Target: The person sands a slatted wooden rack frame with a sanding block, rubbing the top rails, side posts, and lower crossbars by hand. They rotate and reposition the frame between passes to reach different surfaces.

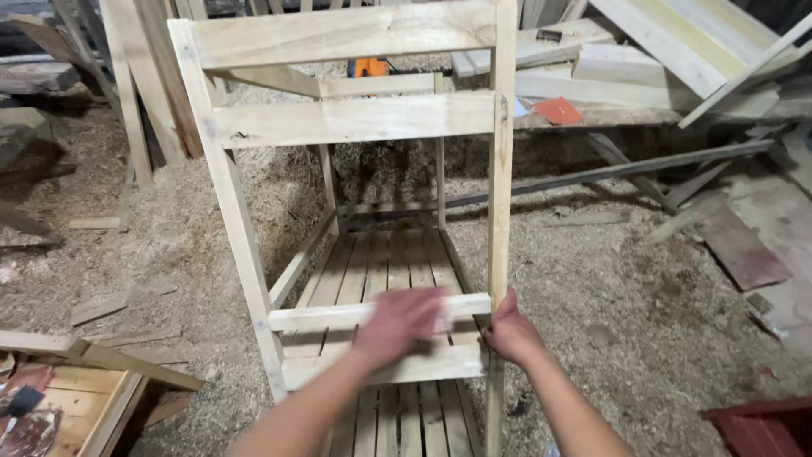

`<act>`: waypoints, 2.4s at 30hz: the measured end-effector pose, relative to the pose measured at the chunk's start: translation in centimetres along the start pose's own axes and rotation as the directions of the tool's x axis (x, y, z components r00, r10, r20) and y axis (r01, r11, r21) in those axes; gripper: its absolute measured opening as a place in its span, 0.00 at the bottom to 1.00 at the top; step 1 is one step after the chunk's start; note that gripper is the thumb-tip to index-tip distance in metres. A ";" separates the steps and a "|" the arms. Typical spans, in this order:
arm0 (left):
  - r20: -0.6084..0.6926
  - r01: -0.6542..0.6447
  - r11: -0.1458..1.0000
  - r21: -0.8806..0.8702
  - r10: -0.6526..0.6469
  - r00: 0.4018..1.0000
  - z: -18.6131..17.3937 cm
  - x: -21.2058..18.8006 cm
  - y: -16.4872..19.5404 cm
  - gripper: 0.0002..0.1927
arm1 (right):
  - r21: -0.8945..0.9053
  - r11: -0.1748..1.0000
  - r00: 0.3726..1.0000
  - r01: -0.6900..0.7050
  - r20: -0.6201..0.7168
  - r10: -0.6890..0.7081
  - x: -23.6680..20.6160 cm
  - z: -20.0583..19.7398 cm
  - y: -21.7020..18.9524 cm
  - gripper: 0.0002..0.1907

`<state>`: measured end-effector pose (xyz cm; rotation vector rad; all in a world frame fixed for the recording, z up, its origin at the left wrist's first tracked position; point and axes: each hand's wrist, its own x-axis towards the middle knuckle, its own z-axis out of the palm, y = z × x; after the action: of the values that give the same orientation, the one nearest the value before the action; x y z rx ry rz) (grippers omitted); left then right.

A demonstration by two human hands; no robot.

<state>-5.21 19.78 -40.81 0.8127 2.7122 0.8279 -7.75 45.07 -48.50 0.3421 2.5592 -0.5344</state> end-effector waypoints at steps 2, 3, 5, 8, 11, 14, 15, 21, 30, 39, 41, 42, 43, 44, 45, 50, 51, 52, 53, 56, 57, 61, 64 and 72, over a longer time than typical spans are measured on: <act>-0.106 -0.109 0.992 0.063 0.116 0.988 3.2 3.1 2.8 0.46 | 0.164 0.977 0.985 -0.140 0.122 0.121 -0.3 -0.5 -0.2 0.43; -0.118 -0.148 0.976 0.158 0.168 0.979 4.0 3.6 2.8 0.43 | 0.128 0.990 0.997 -0.066 0.058 0.059 -0.5 -0.5 -0.3 0.47; -0.142 -0.209 0.921 0.329 0.268 0.953 4.5 3.3 1.4 0.37 | 0.022 0.997 0.996 0.077 -0.054 -0.076 -0.7 -0.6 -0.1 0.59; -0.096 -0.188 0.940 0.286 0.223 0.970 2.3 -1.2 -4.4 0.35 | -0.027 0.998 0.998 0.056 -0.037 -0.057 -0.6 0.0 -0.1 0.54; -0.015 -0.086 0.817 0.571 0.116 0.993 0.9 -3.4 -6.9 0.41 | -0.031 0.999 1.000 -0.015 0.004 0.015 -0.6 0.2 -0.6 0.56; -0.041 -0.086 0.816 0.571 0.133 0.990 2.5 -1.2 -3.9 0.36 | -0.028 1.000 0.999 -0.015 -0.034 0.014 -0.9 0.0 -1.0 0.56; -0.071 -0.121 0.846 0.520 0.184 0.980 3.7 0.3 -2.1 0.33 | 0.017 0.999 0.999 -0.047 0.009 0.047 -1.0 -0.1 -0.9 0.53; -0.165 -0.048 0.986 0.162 0.075 0.983 5.4 2.1 -0.4 0.19 | -0.046 0.998 0.999 0.043 -0.015 -0.043 0.2 0.9 0.2 0.50; -0.451 -0.045 0.987 0.156 0.112 0.885 6.9 2.0 -0.1 0.27 | 0.001 0.998 0.998 0.057 0.010 -0.057 0.9 1.0 0.4 0.52; 0.152 -0.084 0.804 0.588 -0.008 0.988 3.7 -2.0 -2.6 0.37 | -0.012 0.995 0.990 0.101 -0.101 -0.102 1.7 2.7 1.0 0.57; 0.107 -0.168 0.737 0.655 0.129 0.986 4.1 -1.5 -2.8 0.36 | -0.057 0.992 0.986 0.111 -0.116 -0.117 1.9 2.9 1.2 0.55; 0.070 -0.207 0.737 0.644 0.213 0.975 4.9 -0.6 -2.4 0.38 | -0.078 0.992 0.988 0.102 -0.111 -0.111 1.9 2.9 1.3 0.55; 0.036 -0.249 0.728 0.638 0.294 0.955 5.7 0.5 -1.7 0.40 | -0.091 0.991 0.989 0.095 -0.105 -0.105 1.9 2.8 1.3 0.55; -0.050 -0.193 0.739 0.646 0.293 0.955 6.6 1.9 -1.0 0.38 | -0.102 0.991 0.989 0.087 -0.108 -0.098 1.9 2.7 1.3 0.54; -0.137 -0.138 0.749 0.648 0.294 0.946 7.4 3.1 -0.4 0.35 | -0.077 0.994 0.992 0.079 -0.093 -0.086 1.9 2.4 1.3 0.54; -0.009 -0.178 0.882 0.436 0.202 0.979 5.4 0.9 -3.3 0.40 | -0.032 0.994 0.993 0.105 -0.048 -0.106 2.0 2.3 1.2 0.59; -0.110 -0.180 0.935 0.305 0.222 0.969 3.9 -1.4 -5.2 0.40 | -0.053 0.994 0.994 0.101 -0.031 -0.103 2.1 2.4 1.1 0.60; -0.088 -0.147 0.973 0.180 0.165 0.982 2.4 -3.5 -7.0 0.40 | -0.069 0.993 0.996 0.092 -0.016 -0.093 2.2 2.6 1.2 0.61; -0.060 -0.110 0.993 0.046 0.113 0.992 1.5 -5.0 -8.4 0.39 | -0.091 0.993 0.997 0.076 -0.002 -0.077 2.3 2.7 1.3 0.62; -0.019 -0.039 0.770 0.637 0.066 0.998 0.3 -7.4 -10.8 0.39 | -0.120 0.982 0.986 0.145 -0.061 -0.153 2.6 3.1 1.4 0.67; -0.007 0.083 0.859 0.505 -0.092 0.996 0.9 -6.8 -10.4 0.37 | -0.114 0.984 0.988 0.134 -0.059 -0.141 2.6 3.1 1.5 0.66; 0.055 -0.201 0.646 0.736 0.239 0.969 5.7 -0.1 -5.4 0.25 | -0.102 0.992 0.996 0.081 -0.026 -0.084 2.8 3.1 1.6 0.63; -0.183 -0.156 0.928 0.339 0.228 0.956 7.6 3.4 -1.5 0.28 | -0.111 0.991 0.996 0.073 -0.051 -0.079 2.7 3.3 1.7 0.53; 0.014 0.020 0.702 0.712 -0.042 0.999 3.4 -2.7 -8.1 0.41 | -0.088 0.992 0.994 0.094 -0.055 -0.099 3.1 3.6 1.3 0.51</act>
<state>-5.53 14.21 -48.13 0.8748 2.9996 -0.3159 -8.38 45.05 -53.39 0.2072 2.6575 -0.4541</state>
